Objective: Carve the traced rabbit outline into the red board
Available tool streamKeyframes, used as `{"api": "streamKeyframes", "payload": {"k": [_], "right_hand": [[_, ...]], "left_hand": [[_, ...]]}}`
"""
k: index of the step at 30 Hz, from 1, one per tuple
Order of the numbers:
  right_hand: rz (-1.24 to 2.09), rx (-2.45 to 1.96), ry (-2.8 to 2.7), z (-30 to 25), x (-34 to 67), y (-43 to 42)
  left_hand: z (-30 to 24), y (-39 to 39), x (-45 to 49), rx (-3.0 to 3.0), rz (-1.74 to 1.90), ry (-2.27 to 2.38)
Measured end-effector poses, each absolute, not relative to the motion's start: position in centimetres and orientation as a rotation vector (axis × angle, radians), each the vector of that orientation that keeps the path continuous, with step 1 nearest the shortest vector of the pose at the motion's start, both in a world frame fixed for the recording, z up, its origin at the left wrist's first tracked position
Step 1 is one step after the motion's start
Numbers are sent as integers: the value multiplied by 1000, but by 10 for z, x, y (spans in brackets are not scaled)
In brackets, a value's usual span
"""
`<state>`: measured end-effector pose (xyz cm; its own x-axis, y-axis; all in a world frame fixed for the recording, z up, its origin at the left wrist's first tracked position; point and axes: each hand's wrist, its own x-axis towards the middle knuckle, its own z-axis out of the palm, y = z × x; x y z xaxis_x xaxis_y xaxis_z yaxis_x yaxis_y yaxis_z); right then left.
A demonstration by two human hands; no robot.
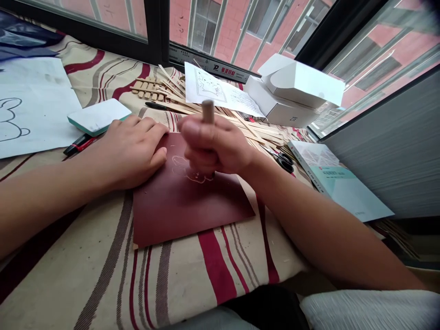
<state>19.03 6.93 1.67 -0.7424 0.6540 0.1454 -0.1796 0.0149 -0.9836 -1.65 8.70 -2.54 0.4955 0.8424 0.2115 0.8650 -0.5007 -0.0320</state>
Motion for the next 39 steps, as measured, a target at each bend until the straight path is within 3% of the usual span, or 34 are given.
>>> {"api": "streamKeyframes", "payload": {"k": [6, 12, 15, 39], "right_hand": [[1853, -396, -1581, 26, 200, 65], [1382, -527, -1462, 25, 200, 56], [1304, -552, -1416, 16, 197, 59], [1579, -476, -1389, 23, 210, 60]], "left_hand": [[-24, 87, -15, -2549, -173, -1491], [-24, 89, -16, -2562, -169, -1520], [-25, 90, -17, -2550, -169, -1515], [-24, 95, -19, -2641, -287, -1481]]}}
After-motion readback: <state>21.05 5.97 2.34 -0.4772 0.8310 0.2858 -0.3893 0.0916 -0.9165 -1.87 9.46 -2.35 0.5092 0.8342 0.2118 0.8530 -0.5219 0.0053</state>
